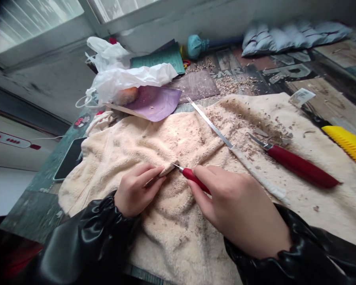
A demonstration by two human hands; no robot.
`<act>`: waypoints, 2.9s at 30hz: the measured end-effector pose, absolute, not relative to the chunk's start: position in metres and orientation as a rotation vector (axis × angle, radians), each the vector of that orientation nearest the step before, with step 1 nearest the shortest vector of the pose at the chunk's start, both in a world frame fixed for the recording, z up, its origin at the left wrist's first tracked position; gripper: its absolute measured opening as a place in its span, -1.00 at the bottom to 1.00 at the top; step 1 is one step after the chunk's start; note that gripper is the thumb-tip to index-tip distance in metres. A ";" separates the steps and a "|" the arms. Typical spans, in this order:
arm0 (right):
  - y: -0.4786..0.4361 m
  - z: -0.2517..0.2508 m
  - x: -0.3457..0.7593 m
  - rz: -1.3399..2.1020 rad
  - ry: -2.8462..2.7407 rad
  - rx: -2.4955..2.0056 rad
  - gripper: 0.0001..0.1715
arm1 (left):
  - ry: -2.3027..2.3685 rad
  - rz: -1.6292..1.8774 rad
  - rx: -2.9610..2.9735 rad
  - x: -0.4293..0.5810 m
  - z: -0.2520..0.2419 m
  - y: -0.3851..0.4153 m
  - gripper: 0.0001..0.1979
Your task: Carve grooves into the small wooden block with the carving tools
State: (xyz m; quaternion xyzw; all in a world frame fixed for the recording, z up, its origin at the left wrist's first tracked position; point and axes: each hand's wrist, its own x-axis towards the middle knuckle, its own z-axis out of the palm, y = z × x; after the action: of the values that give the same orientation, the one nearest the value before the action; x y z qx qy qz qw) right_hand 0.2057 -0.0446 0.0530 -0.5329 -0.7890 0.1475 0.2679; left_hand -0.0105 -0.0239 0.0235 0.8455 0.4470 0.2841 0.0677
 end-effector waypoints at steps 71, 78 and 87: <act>-0.047 0.029 0.194 0.585 -2.120 -1.326 -0.69 | 1.337 0.975 1.712 -0.003 0.032 -0.033 -0.68; -0.046 0.031 0.195 0.613 -2.129 -1.255 -0.68 | 1.337 0.854 1.719 -0.002 0.041 -0.033 -0.71; -0.046 0.036 0.196 0.625 -2.129 -1.258 -0.65 | 1.318 0.847 1.847 -0.002 0.040 -0.033 -0.66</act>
State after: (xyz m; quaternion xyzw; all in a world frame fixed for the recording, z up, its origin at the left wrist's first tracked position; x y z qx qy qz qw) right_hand 0.1959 -0.0462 0.0360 -0.4718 -0.7986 0.2345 0.2910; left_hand -0.0019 -0.0332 0.0398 0.7137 0.5094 0.3274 0.3521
